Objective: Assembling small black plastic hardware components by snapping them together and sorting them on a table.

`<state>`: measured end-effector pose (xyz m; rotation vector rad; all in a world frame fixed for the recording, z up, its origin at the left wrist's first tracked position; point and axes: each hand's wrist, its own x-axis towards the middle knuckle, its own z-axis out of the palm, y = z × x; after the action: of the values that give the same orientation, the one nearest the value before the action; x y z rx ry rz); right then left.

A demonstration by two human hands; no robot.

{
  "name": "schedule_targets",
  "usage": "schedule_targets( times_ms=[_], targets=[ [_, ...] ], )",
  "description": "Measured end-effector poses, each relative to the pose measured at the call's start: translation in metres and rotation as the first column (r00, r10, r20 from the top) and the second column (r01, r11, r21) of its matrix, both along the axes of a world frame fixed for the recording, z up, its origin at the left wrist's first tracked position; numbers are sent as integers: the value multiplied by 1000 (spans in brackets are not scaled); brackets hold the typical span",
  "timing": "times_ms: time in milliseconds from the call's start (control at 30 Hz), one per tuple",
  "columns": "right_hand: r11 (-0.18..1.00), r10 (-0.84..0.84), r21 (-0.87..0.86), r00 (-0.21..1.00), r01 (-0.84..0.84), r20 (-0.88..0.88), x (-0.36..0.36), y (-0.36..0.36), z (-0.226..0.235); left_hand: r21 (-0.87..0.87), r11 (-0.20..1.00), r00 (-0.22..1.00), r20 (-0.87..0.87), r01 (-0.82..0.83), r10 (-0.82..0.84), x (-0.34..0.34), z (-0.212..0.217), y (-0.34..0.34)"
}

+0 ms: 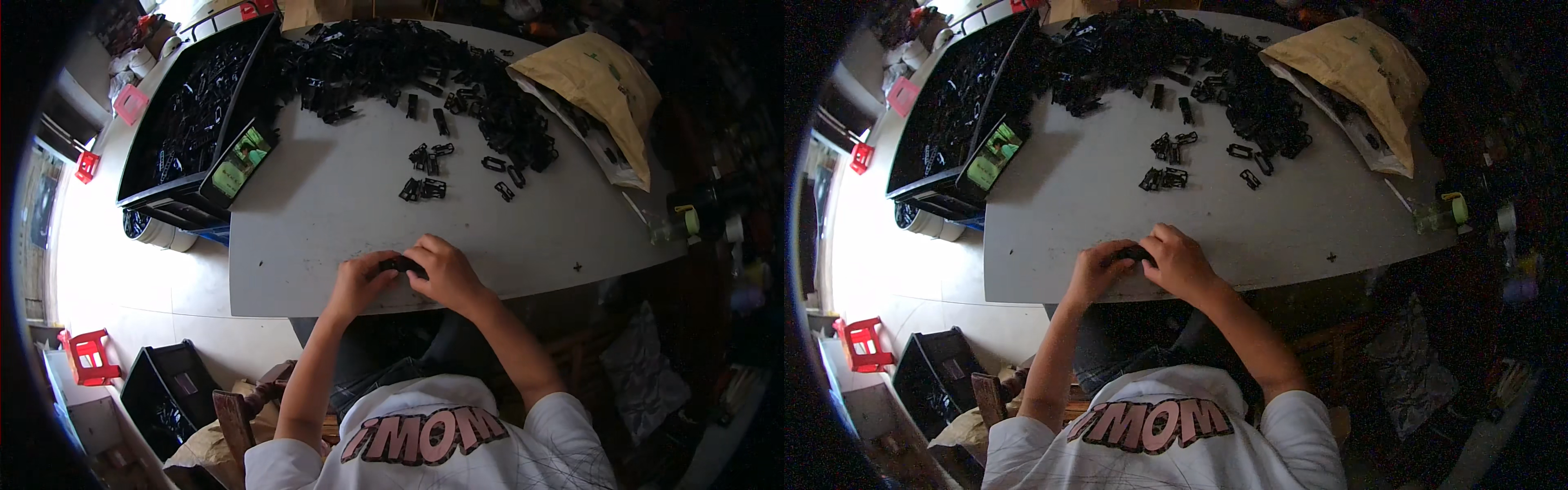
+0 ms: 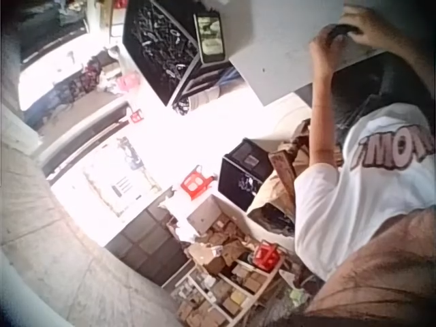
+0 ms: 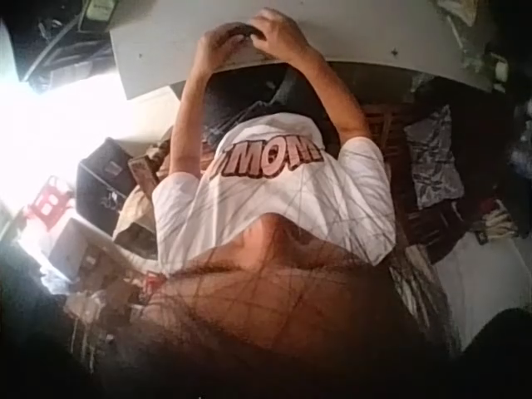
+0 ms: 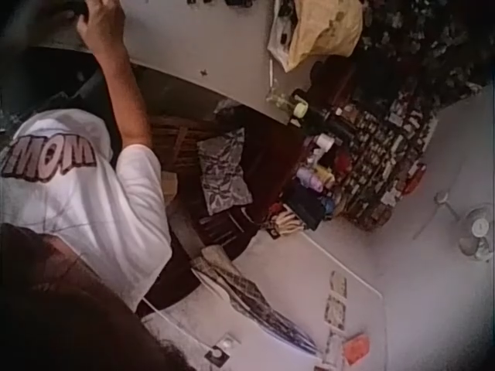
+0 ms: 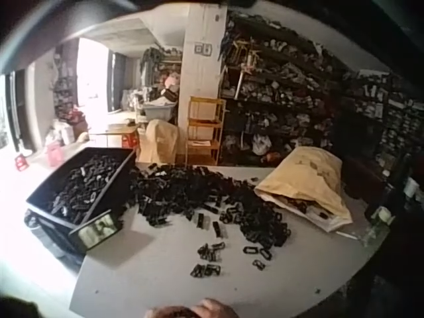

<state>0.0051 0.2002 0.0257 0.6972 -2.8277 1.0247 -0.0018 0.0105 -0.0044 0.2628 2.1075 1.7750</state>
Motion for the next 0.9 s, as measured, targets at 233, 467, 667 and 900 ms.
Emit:
schedule_targets(
  times_ms=[233, 467, 667, 900],
  targets=[
    [998, 4, -69, 997, 1, 76, 4, 5, 4, 52, 999, 1000, -15, 8, -7, 1, -4, -3],
    [999, -47, 13, 995, 48, -85, 17, -19, -8, -185, 983, 996, -88, -18, 1, 4, 4, 6],
    [914, -108, -295, 868, 279, 485, 18, 1, -21, 230, 973, 1000, -27, 13, -7, 11, -5, 2],
    [952, -304, -62, 951, 301, -56, -22, 52, -13, 135, 991, 990, -139, 23, -4, 12, -1, 7]
  ],
)
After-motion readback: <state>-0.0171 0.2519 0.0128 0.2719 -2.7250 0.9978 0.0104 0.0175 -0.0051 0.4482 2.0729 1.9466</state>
